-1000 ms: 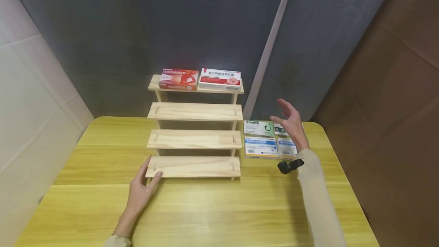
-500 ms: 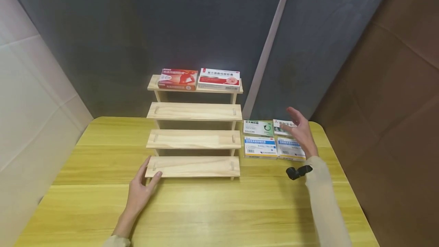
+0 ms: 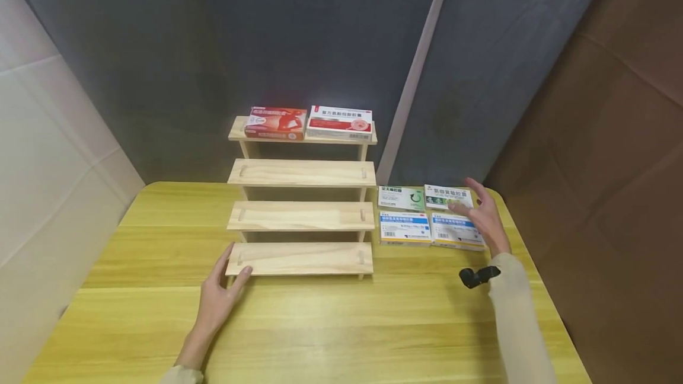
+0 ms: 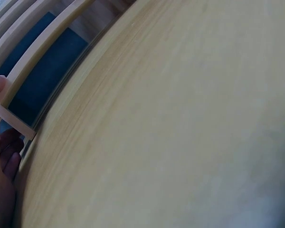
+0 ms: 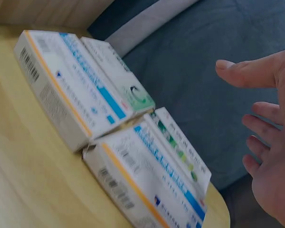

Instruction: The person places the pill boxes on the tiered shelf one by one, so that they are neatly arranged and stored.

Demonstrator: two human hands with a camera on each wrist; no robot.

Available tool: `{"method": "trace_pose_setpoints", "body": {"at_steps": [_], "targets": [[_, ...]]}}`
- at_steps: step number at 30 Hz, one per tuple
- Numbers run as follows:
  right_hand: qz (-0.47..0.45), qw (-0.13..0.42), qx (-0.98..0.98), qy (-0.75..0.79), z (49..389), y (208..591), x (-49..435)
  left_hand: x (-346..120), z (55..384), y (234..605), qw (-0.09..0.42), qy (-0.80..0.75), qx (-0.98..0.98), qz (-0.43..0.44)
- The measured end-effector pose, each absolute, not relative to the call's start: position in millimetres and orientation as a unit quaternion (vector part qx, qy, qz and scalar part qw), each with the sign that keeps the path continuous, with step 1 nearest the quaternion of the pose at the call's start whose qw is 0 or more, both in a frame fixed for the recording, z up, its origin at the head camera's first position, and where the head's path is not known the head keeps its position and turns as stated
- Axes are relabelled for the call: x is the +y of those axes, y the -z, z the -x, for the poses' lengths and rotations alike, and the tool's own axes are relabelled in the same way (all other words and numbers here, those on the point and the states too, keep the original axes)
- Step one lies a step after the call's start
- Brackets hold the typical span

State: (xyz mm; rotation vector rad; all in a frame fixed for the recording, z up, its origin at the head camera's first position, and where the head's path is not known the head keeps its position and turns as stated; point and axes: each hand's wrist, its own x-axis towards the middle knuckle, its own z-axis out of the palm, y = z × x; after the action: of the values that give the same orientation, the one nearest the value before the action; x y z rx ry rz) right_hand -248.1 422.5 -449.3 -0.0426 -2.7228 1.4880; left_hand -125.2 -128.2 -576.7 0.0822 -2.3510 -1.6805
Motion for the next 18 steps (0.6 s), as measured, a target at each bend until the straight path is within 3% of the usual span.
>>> {"method": "trace_pose_setpoints", "body": {"at_steps": [6, 18], "targets": [[0.033, -0.01, -0.875, -0.483, 241.1, 455.5, 427.9, -128.0, 125.1, 577.0, 0.126, 0.575, -0.808, -0.032], [0.029, -0.018, -0.874, -0.485, 230.8, 469.4, 441.4, -128.1, 125.5, 577.3, 0.123, 0.575, -0.808, -0.033]]}}
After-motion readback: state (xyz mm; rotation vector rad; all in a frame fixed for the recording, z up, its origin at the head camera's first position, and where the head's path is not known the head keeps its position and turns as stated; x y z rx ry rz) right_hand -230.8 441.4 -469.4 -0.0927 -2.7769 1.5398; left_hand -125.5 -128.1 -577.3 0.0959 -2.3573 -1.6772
